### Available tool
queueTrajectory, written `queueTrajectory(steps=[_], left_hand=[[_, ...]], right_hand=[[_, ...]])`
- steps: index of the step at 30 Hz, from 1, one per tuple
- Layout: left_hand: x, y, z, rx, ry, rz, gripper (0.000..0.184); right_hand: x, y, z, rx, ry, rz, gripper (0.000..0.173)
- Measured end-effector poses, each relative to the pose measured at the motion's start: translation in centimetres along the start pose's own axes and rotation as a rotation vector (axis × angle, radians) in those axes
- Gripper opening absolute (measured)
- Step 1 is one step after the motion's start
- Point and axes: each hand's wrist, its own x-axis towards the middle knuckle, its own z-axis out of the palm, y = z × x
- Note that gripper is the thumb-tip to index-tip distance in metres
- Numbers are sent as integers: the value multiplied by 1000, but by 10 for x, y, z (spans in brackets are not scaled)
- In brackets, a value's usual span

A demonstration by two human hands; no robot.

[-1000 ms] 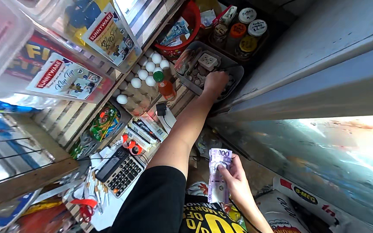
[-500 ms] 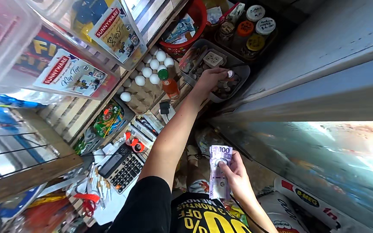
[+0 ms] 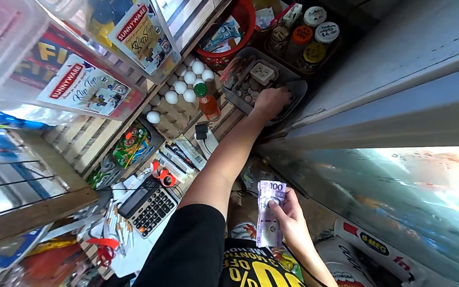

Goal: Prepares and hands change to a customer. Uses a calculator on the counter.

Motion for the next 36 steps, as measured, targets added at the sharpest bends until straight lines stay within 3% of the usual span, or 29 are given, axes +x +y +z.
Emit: queueTrajectory(steps=[4,13,16,19,21,23,25,27,32,34,36], left_hand=[[15,1,7,237,-66,98,32],[4,14,-4,315,-133,94,20],[1,11,-9,227,-116,45,19],[-13,0,-12,-155,72,-126,28],[-45,-4,-16,-656,293,-174,29],[-90,-1,-21,-1183,373,-206,32],[-145,2,-21,-1668,287,-221,37],[-202,7,-18,-1888,229,-281,37],[-336,30,48,-2078,170,-495,31],[-394,48,84,-1880,139,-647,26],[-451,57,117,-1499,97,-754,34]], right_hand=[[-3,0,-4,6,22,7,35],[-3,-1,-6,10,36,26,35],[-1,-3,-4,4,38,18,36],[-2,-8,-3,39,30,19,39],[2,-14,-2,57,-2,17,41],[7,-19,1,53,-38,3,45],[10,-24,4,29,-70,-26,47],[14,-30,10,3,-107,-64,49],[20,-50,35,-90,-278,-173,62],[17,-57,50,-142,-425,-213,65],[12,-60,70,-222,-593,-247,68]])
